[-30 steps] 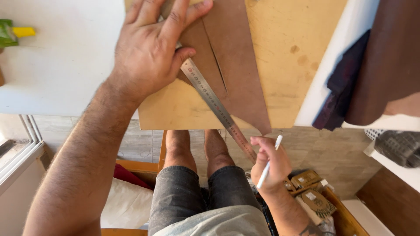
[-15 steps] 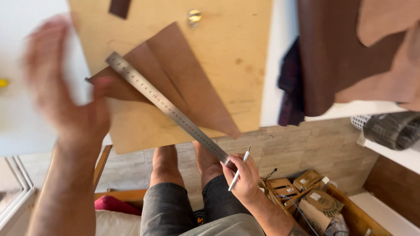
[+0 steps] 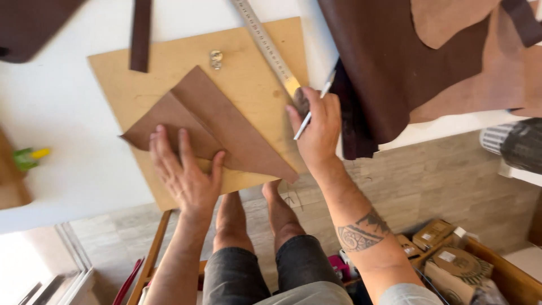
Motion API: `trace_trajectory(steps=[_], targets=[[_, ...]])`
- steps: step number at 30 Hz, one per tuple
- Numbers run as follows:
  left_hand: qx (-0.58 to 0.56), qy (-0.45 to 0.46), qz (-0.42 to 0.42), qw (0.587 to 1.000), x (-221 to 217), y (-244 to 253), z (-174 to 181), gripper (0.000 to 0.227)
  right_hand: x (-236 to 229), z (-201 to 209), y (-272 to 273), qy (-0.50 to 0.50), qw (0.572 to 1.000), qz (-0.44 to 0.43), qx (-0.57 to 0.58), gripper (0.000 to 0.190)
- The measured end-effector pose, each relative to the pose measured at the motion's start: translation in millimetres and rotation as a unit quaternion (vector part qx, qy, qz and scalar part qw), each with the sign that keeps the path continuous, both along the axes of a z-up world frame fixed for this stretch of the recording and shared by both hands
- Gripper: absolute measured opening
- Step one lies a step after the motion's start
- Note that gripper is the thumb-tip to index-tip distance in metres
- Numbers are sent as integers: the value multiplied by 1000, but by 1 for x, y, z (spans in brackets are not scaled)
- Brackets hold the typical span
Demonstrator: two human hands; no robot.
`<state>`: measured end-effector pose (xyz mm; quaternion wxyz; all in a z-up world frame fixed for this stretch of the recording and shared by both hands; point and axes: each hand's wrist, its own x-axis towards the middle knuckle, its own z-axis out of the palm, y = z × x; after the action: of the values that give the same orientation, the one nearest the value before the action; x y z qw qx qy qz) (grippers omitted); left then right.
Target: The person is measuring and cutting pieces of brown leather using a metal ruler, a craft knife, and scissors on a workbench.
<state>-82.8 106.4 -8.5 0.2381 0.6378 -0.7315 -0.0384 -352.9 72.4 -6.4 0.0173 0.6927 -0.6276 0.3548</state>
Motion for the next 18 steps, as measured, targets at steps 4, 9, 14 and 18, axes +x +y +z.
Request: trace_trajectory(steps=[4,9,14,18], targets=[[9,22,1,1000,-2,0,10,69,18,16,-2,27,998,12,-61,38],[-18,-22,48,998,-2,7,9,60,46,8,-19,70,995,59,40,22],[-36,-29,62,997,-3,11,2,51,39,9,-94,148,985,83,31,22],[4,-61,50,997,-8,3,14,56,12,3,-140,148,979,86,115,37]])
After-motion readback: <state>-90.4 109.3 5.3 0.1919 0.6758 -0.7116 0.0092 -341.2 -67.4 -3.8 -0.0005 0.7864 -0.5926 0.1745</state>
